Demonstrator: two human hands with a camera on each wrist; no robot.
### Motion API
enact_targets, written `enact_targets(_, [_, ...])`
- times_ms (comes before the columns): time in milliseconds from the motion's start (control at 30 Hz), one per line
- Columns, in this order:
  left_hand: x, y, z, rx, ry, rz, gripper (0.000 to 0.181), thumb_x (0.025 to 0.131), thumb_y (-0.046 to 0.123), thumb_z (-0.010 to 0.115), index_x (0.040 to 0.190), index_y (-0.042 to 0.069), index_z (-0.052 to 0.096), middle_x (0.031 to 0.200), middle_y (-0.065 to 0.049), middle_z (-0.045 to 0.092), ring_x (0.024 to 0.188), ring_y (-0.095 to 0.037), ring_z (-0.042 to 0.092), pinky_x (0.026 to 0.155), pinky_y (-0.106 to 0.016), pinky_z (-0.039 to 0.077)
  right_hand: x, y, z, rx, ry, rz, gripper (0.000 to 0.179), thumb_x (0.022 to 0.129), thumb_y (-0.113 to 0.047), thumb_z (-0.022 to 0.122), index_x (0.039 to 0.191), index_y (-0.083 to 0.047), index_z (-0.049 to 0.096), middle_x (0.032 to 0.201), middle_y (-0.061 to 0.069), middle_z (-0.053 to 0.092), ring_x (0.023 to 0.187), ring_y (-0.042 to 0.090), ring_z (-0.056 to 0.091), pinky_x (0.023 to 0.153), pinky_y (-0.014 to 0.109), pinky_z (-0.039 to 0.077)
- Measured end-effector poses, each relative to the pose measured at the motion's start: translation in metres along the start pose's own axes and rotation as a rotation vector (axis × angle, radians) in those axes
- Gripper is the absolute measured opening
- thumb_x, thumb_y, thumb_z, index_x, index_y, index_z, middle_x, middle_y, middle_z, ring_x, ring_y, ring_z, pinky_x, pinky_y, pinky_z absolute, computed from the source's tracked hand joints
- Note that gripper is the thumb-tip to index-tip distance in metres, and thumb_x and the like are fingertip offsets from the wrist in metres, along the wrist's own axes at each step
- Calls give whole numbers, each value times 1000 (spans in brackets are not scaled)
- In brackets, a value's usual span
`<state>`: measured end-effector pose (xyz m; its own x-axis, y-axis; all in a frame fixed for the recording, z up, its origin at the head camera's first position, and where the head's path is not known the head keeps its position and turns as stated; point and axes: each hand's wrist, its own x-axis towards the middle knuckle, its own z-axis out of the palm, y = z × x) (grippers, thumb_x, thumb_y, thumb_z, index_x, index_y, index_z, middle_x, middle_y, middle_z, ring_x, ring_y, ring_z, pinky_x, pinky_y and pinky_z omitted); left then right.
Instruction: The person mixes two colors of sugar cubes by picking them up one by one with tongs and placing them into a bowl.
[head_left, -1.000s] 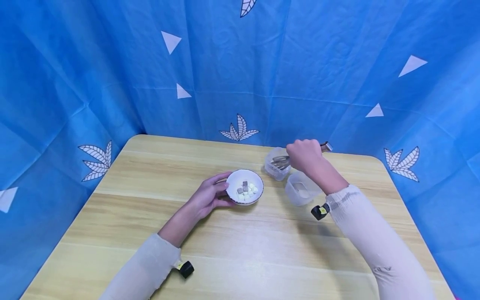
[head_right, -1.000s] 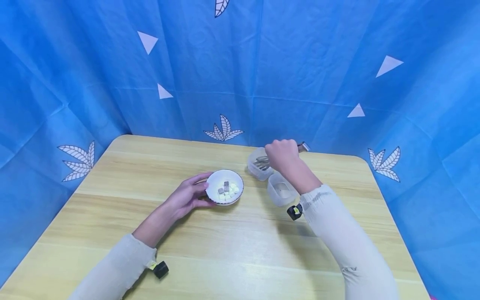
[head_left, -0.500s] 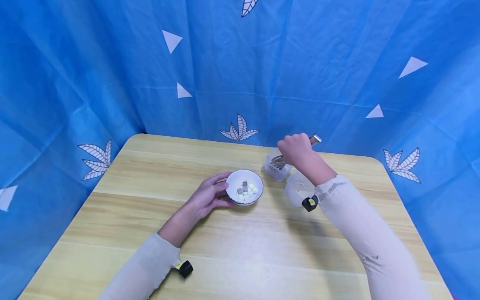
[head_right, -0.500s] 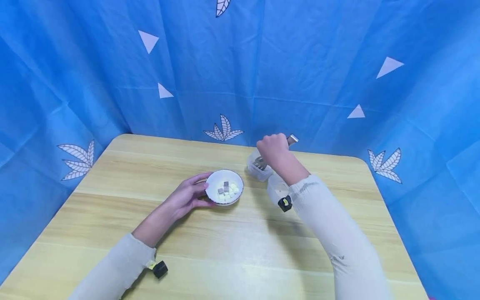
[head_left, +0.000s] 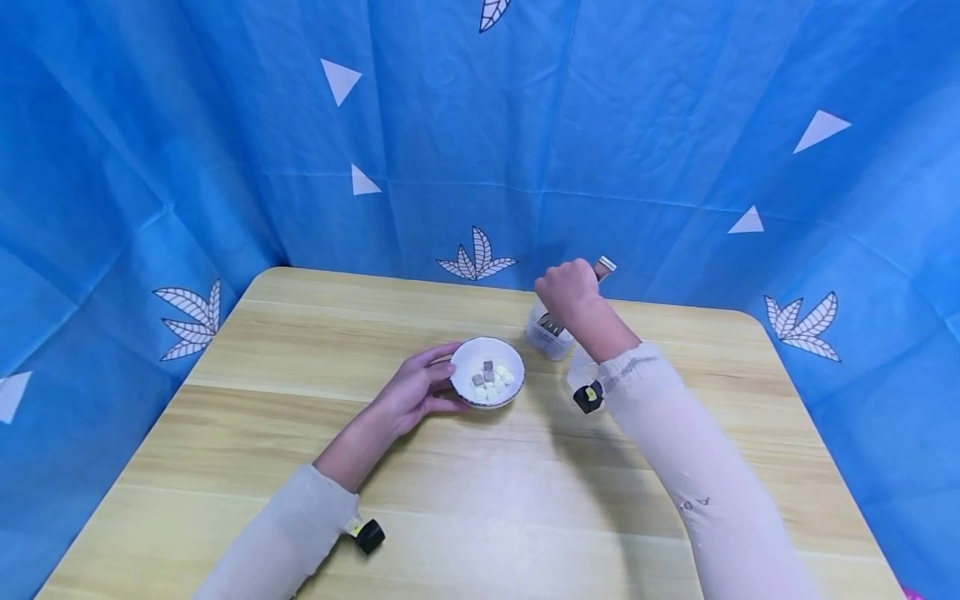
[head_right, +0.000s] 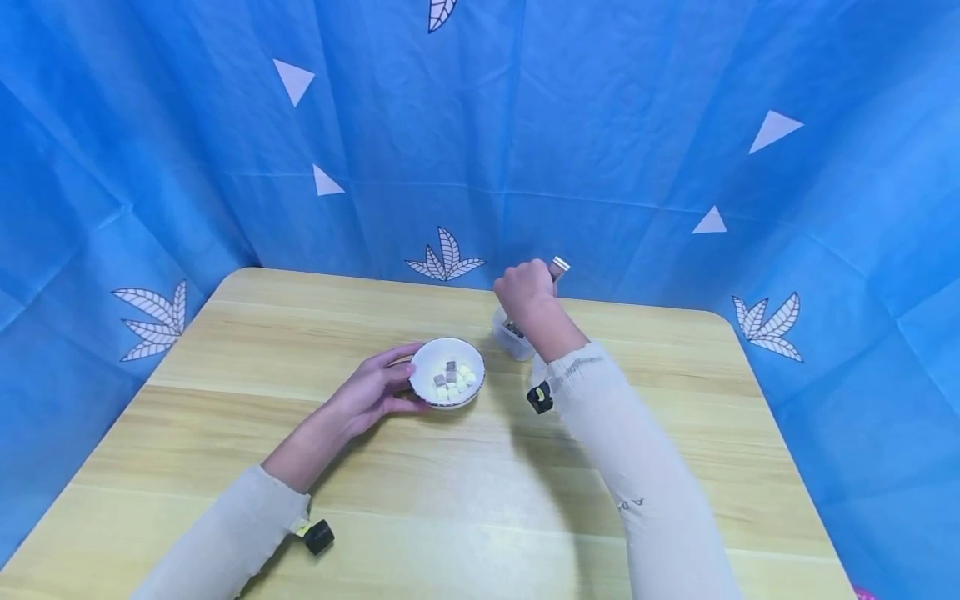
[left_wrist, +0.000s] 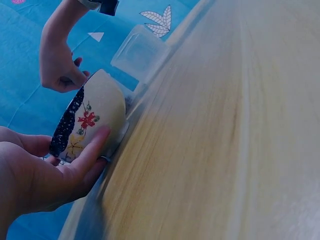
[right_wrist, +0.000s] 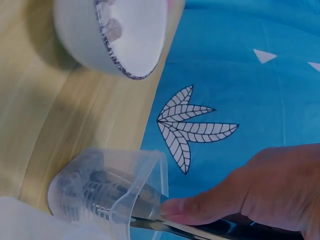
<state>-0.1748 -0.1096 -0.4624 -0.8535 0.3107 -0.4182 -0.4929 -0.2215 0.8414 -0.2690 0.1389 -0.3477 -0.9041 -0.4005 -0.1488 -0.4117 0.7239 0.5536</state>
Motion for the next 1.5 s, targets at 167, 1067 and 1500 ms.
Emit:
enact_targets(167, [1,2,0,8,-5,4,51,107,10,49,157,20,45,158,-18,42,125,-36,59,97,-59,62,-1,3,2,22,-11,9,18,98,-13,66,81,-16,73,63,-1,50,59,16,44,48,29,39])
enact_targets(1067, [2,2,2,13,14,-12,50,107,9,50,155,21,48,155,-16,46,125,-36,60,95,-57,63,-69,11,56,31,465,51,35,94,3,56,70,-11,34,55,-6,10,51,10,13,43,25,14])
enact_targets(1500, [-2,2,1,17,-7,4,50,107,9,48,156,19,46,155,-19,46,121,-33,63,96,-57,63,-83,15,75,140,631,114,40,97,-25,73,75,-8,44,50,-1,30,46,12,18,37,26,15])
